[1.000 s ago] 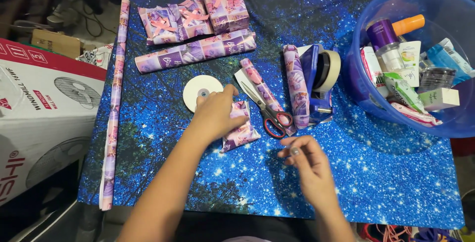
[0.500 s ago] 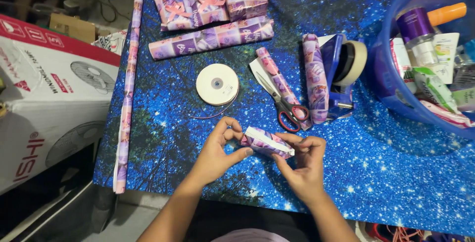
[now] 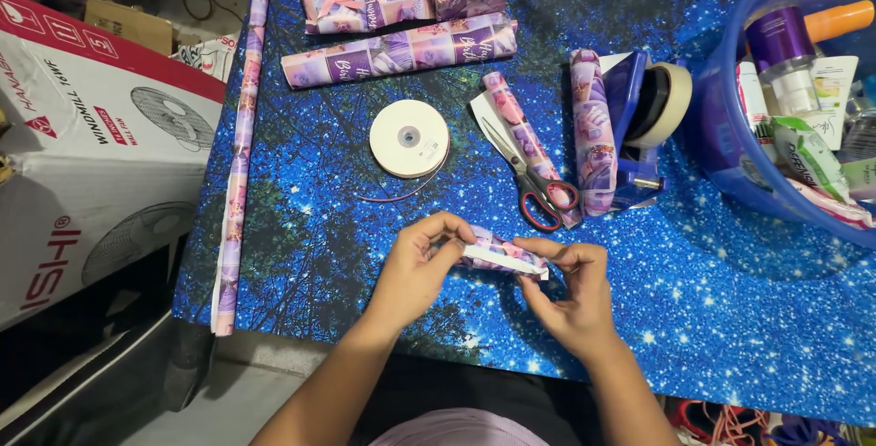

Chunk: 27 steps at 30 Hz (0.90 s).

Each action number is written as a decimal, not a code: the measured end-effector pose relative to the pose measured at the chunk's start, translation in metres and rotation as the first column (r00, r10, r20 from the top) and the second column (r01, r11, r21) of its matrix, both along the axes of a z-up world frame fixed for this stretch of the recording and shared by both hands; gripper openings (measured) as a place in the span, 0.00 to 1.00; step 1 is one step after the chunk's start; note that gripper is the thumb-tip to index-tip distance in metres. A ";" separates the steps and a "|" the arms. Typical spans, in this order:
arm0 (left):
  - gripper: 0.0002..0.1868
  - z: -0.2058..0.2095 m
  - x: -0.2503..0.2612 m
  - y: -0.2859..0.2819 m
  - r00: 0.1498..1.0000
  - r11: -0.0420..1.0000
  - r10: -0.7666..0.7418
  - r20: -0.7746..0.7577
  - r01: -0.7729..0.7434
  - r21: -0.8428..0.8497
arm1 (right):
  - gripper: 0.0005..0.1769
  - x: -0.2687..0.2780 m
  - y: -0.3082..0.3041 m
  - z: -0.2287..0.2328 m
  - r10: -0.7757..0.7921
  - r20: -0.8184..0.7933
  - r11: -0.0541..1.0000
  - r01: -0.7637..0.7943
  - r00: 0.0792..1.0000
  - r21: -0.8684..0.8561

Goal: The person folds and tapes a small item in purple patterned wrapping paper, then ties a pink ribbon around it. The wrapped item is placed on the table among other wrapped gifts.

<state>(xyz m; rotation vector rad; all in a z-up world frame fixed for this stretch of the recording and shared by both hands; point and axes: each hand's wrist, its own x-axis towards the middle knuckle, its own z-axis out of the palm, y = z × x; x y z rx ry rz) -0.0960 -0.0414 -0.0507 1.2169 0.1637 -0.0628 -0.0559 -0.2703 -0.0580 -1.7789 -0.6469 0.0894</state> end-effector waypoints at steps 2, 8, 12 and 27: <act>0.05 0.005 -0.001 0.001 0.996 0.997 0.014 -0.086 -0.007 0.080 | 0.29 0.002 0.001 0.001 -0.020 0.022 0.999 0.021 1.000 -0.048; 0.20 0.015 -0.003 0.000 1.000 0.988 -0.004 0.011 0.002 0.156 | 0.30 0.012 0.010 0.018 -0.018 -0.088 0.998 0.024 0.996 0.062; 0.20 0.003 0.002 -0.002 0.998 1.000 -0.006 -0.056 0.007 0.018 | 0.33 0.018 0.017 0.034 0.087 0.351 0.981 -0.019 0.932 -0.193; 0.16 -0.016 0.009 0.004 0.989 0.985 0.058 -0.135 -0.079 -0.153 | 0.30 0.031 0.028 0.045 0.230 0.473 0.943 -0.074 0.850 -0.324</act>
